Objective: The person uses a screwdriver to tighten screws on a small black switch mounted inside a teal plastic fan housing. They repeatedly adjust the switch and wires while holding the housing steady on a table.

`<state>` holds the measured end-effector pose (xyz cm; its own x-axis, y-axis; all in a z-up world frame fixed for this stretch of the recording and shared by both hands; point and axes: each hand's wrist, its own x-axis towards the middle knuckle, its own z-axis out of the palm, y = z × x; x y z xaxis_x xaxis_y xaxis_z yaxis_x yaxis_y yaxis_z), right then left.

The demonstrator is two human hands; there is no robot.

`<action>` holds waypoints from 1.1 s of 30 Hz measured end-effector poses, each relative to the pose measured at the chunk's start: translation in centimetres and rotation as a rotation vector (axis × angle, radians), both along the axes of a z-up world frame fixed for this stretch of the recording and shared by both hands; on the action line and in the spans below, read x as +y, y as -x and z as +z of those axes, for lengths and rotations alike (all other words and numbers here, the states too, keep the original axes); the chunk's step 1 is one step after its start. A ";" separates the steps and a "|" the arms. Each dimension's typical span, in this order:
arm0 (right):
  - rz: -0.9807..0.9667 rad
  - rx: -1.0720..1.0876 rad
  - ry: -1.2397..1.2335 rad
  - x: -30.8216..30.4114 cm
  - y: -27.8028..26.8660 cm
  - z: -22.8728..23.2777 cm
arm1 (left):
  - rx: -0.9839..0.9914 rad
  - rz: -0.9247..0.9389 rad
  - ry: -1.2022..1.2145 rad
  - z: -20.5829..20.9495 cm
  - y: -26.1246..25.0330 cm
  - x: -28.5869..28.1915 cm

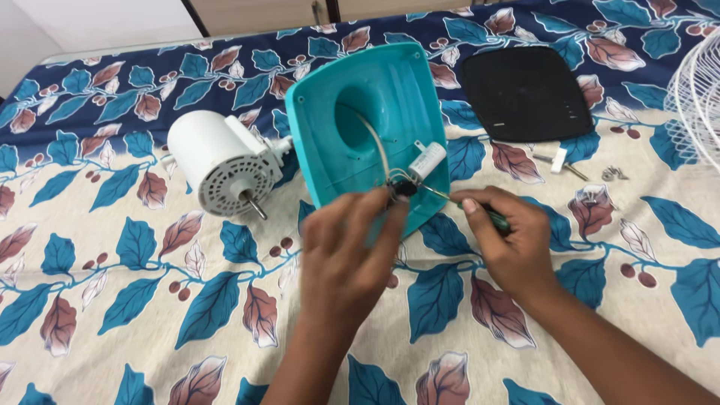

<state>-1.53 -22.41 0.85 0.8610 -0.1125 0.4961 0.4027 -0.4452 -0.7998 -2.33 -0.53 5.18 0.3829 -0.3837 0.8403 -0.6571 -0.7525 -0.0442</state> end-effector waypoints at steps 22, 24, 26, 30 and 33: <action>-0.005 -0.166 0.108 0.9 0.1 -0.3 | 0.022 0.024 -0.115 -3.1 -3.6 -1.4; 0.002 -0.177 0.126 1.0 0.2 -0.1 | 0.022 0.015 -0.116 -3.2 -3.6 -1.4; 0.005 -0.174 0.112 1.1 0.4 0.1 | 0.025 0.011 -0.110 -3.1 -3.5 -1.5; -0.017 -0.132 0.047 1.2 0.6 0.2 | 0.034 0.005 -0.090 -3.2 -3.3 -1.5; -0.003 -0.145 0.027 1.1 0.5 0.2 | 0.036 0.008 -0.087 -3.2 -3.3 -1.5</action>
